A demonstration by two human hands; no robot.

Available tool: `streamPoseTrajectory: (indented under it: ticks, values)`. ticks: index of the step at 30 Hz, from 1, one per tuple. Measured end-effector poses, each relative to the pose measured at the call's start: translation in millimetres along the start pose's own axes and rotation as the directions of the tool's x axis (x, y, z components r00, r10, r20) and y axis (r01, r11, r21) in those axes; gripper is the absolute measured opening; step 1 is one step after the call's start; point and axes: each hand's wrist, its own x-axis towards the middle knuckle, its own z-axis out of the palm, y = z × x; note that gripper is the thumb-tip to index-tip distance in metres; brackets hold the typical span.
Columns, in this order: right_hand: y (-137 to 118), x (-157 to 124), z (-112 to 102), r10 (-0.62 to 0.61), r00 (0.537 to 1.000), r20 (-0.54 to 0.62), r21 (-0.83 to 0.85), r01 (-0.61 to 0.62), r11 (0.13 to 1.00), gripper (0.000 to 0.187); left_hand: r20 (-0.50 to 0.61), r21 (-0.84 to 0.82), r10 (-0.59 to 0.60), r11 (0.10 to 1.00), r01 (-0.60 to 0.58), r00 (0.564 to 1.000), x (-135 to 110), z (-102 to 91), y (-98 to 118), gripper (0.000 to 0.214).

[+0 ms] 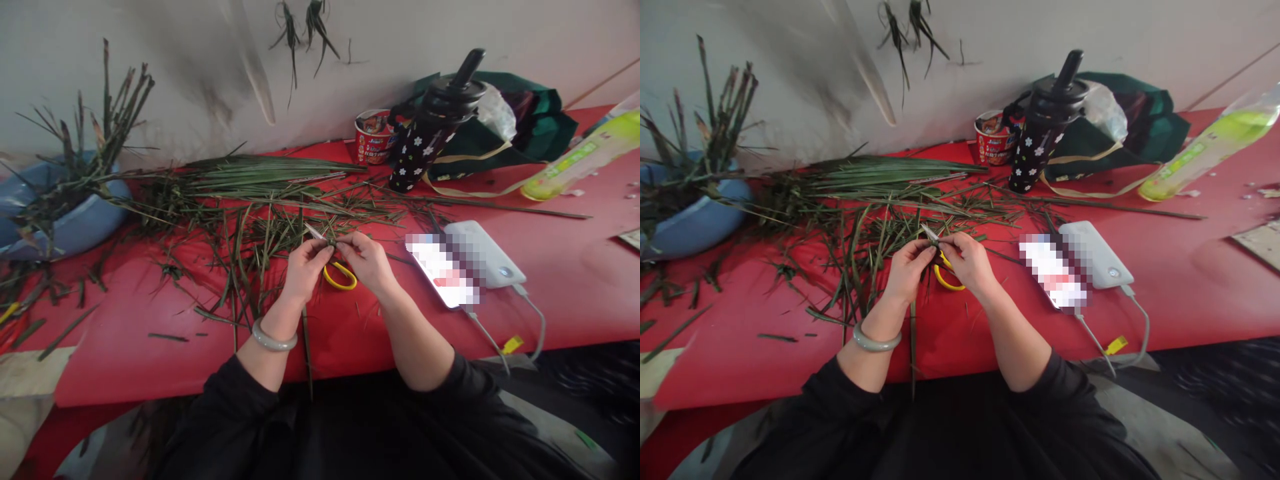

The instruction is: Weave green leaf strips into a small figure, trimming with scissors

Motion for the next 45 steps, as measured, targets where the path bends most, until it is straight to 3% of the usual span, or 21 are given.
streamPoseTrajectory:
  ticks: [11, 14, 18, 21, 25, 29, 31, 33, 35, 37, 42, 45]
  values:
    - [5.3, 3.5, -7.8, 0.082, 0.996, -0.047, 0.084, -0.077, 0.993, 0.029, 0.044, -0.149, 0.018, 0.989, -0.011, 0.999, 4.4, -6.1, 4.1, 0.025]
    - [11.3, 6.7, -11.9, 0.123, 0.992, 0.018, -0.192, -0.117, 0.974, 0.025, 0.064, -0.206, 0.016, 0.979, -0.002, 0.998, 7.7, -13.0, 9.5, 0.029]
    - [18.4, 7.0, -9.0, 0.275, 0.929, 0.249, -0.624, -0.063, 0.779, 0.028, 0.049, -0.268, -0.015, 0.963, 0.028, 0.999, 11.3, -21.5, 15.9, 0.032]
    - [18.7, 4.0, -1.6, 0.314, 0.883, 0.349, -0.740, 0.054, 0.671, 0.043, 0.034, -0.281, -0.033, 0.959, 0.041, 0.999, 12.8, -24.8, 19.2, 0.032]
    - [20.1, 1.8, 5.8, 0.309, 0.889, 0.338, -0.745, 0.053, 0.665, 0.049, -0.014, -0.276, -0.006, 0.961, 0.002, 1.000, 13.7, -25.9, 21.4, 0.024]
    - [28.6, 5.2, 3.2, 0.281, 0.929, 0.243, -0.526, -0.117, 0.842, 0.047, -0.071, -0.226, 0.073, 0.970, -0.088, 0.995, 15.9, -28.1, 20.7, 0.022]
    - [30.4, 7.4, -0.5, 0.269, 0.948, 0.171, -0.262, -0.220, 0.940, 0.045, -0.099, -0.193, 0.120, 0.972, -0.137, 0.988, 17.5, -30.0, 20.5, 0.025]
    - [27.5, 8.2, -3.5, 0.249, 0.963, 0.103, 0.076, -0.258, 0.963, 0.048, -0.125, -0.171, 0.151, 0.970, -0.171, 0.981, 18.7, -31.9, 21.0, 0.029]
    - [20.2, 6.5, -4.2, 0.230, 0.971, 0.071, 0.361, -0.240, 0.901, 0.055, -0.150, -0.160, 0.161, 0.970, -0.185, 0.975, 19.3, -33.1, 22.2, 0.030]
    - [10.6, 2.4, -1.9, 0.233, 0.967, 0.103, 0.513, -0.253, 0.820, 0.058, -0.169, -0.149, 0.163, 0.971, -0.188, 0.972, 19.4, -33.8, 23.6, 0.029]
    - [-10.2, -12.9, 9.1, 0.117, 0.948, 0.297, 0.679, -0.296, 0.672, 0.057, -0.206, -0.109, 0.180, 0.972, -0.206, 0.962, 19.7, -35.5, 25.1, 0.025]
    - [-16.6, -21.1, 11.6, -0.052, 0.866, 0.497, 0.693, -0.360, 0.625, 0.055, -0.241, -0.070, 0.213, 0.969, -0.236, 0.947, 21.3, -37.3, 24.8, 0.024]
